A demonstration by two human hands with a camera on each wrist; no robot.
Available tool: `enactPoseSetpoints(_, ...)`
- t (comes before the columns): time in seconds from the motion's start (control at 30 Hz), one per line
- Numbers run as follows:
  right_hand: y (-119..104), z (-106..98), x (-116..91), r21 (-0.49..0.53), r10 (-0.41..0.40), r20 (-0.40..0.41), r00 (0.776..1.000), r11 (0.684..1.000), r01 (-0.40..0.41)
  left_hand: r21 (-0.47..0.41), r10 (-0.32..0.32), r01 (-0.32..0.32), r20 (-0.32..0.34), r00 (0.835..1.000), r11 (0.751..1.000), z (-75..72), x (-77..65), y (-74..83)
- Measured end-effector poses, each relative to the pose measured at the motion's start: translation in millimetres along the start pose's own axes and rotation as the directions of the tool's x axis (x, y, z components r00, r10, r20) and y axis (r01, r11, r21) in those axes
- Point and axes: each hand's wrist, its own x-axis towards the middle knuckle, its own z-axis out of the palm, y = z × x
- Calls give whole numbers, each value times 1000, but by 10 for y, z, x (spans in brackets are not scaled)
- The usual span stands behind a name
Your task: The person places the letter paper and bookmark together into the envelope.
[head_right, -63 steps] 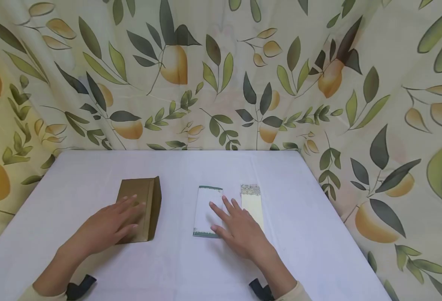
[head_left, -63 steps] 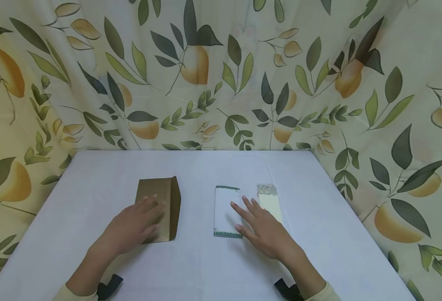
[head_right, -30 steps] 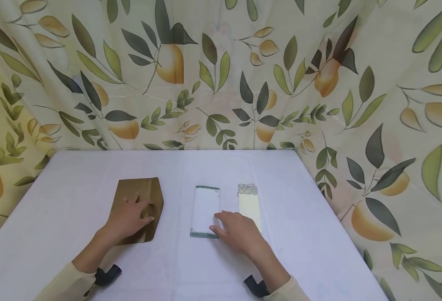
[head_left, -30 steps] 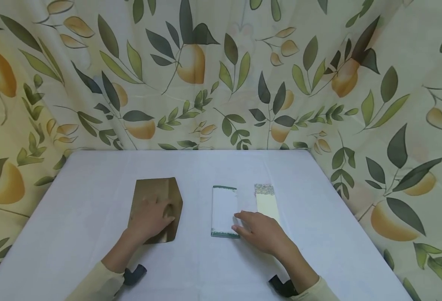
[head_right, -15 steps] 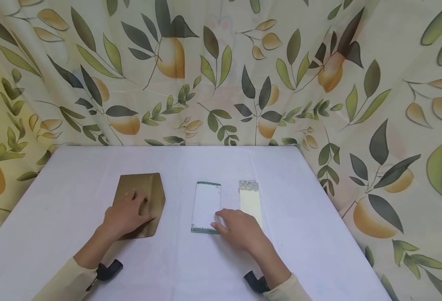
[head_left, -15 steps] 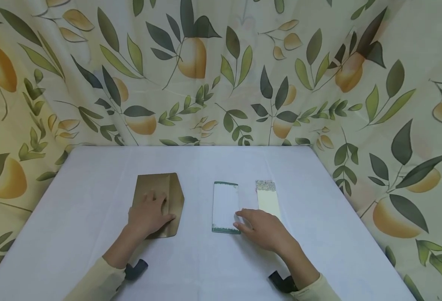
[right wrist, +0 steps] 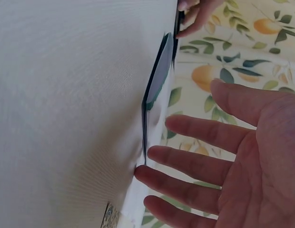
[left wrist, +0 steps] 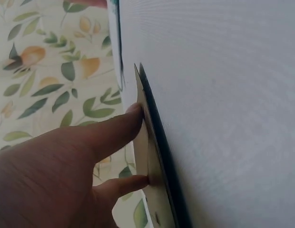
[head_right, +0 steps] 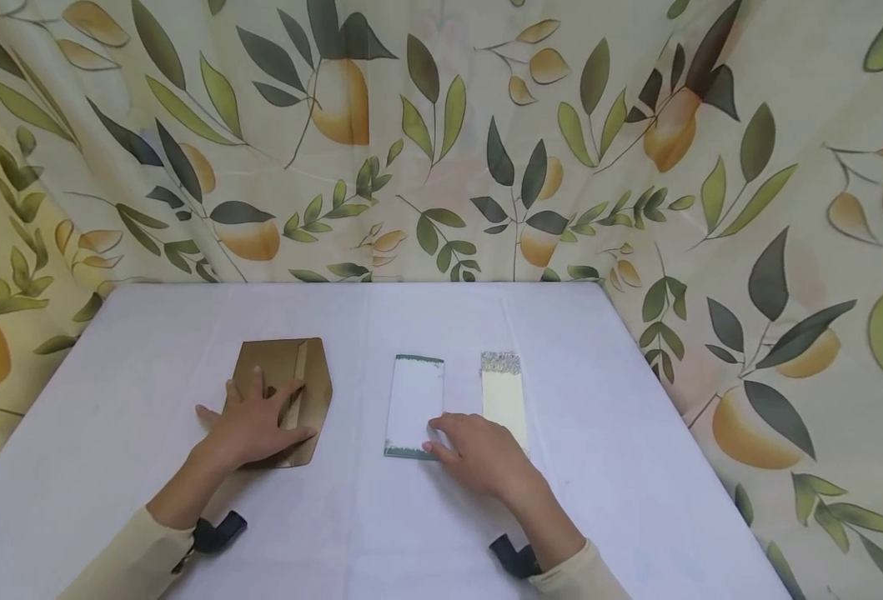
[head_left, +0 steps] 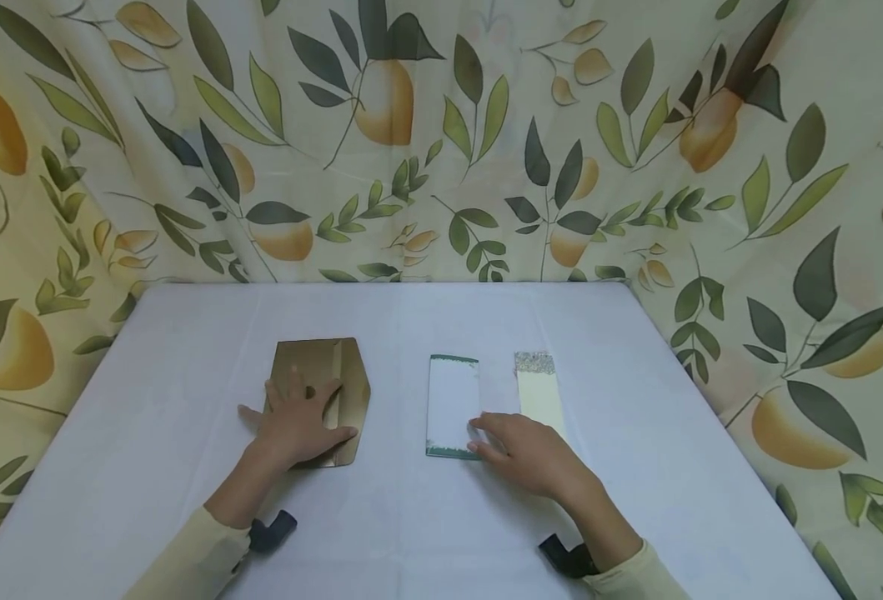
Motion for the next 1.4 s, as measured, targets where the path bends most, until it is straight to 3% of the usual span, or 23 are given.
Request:
enactPoseSetpoints(0.3,26,-14,0,4,-21,15,1000,1000,21,32,62,-61,-9,998,998,-17,10,-15)
enactPoseSetpoints(0.8,40,8,19,9,-36,25,999,999,36,-64,23,-22,12,1000,998,50,108,-18)
enactPoseSetpoints(1.17,36,-1,13,-14,-60,40,997,998,61,-22,48,-49,-42,998,999,70,57,38)
enactPoseSetpoints(1.4,30,-25,13,-23,-59,43,997,998,60,-23,53,-54,-26,998,998,40,34,-15)
